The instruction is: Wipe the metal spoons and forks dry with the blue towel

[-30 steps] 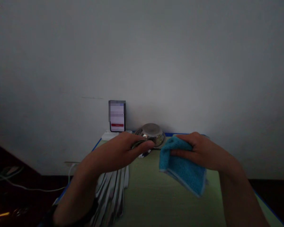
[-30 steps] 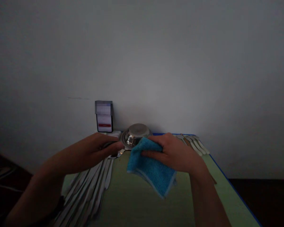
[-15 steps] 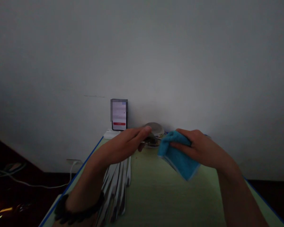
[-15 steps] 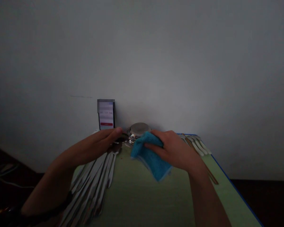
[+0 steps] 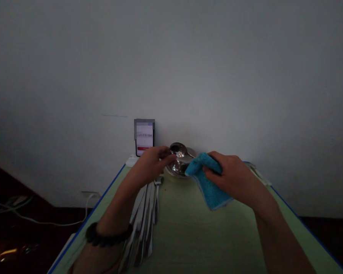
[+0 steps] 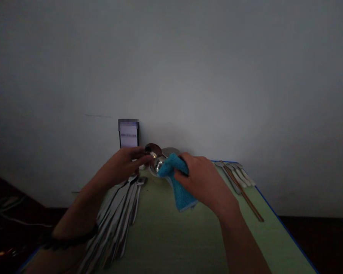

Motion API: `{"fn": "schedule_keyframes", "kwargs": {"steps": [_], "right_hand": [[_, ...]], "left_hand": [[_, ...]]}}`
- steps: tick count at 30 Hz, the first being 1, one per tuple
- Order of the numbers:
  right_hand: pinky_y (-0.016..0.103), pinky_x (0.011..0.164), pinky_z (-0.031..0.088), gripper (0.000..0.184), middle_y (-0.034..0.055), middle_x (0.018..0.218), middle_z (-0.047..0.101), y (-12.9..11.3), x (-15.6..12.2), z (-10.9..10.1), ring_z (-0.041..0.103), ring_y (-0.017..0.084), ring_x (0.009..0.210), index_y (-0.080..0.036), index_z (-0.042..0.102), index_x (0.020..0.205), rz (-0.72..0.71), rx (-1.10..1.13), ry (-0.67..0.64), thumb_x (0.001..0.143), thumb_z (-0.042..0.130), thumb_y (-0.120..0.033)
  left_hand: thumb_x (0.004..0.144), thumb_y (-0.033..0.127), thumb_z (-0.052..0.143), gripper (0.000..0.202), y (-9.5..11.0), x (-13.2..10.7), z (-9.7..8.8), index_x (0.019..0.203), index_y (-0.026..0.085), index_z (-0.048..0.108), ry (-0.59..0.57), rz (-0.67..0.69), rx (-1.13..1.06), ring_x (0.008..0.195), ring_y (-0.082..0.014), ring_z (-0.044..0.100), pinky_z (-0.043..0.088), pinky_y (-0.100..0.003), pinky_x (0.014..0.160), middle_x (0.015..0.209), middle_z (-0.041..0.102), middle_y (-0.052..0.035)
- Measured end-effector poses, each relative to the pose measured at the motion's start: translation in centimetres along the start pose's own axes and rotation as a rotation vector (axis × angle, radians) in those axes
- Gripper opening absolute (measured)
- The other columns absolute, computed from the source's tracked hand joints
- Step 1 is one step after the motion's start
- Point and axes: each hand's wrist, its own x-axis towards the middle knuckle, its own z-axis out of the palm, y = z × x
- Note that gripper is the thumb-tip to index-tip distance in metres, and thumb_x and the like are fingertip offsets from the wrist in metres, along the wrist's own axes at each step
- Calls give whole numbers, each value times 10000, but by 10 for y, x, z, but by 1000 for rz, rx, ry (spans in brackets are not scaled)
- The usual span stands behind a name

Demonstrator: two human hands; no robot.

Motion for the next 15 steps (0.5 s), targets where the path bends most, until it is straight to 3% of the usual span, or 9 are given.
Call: {"fn": "schedule_keyframes", "kwargs": {"steps": [7, 11, 15], "right_hand": [[262, 544, 299, 124, 22, 708, 612, -12, -1, 6, 547, 159, 621, -196, 520, 861, -24, 16, 33, 818, 456, -294], [272, 558, 316, 150, 40, 714, 602, -18, -2, 14, 542, 163, 634, -178, 492, 839, -63, 85, -27, 858, 407, -301], [286, 605, 356, 160, 46, 774, 623, -18, -2, 15, 557, 166, 676, -181, 508, 837, -60, 210, -54, 877, 382, -271]], "left_hand": [[814, 353, 491, 244, -6, 7, 11, 820, 153, 631, 145, -21, -82, 583, -132, 596, 431, -220, 499, 807, 694, -43], [843, 350, 447, 275, -4, 8, 14, 891, 131, 606, 156, -21, -170, 610, -132, 602, 446, -214, 493, 825, 691, -60], [840, 347, 462, 277, 3, 7, 14, 851, 111, 606, 149, -31, -213, 591, -127, 592, 441, -214, 489, 788, 689, -71]]}}
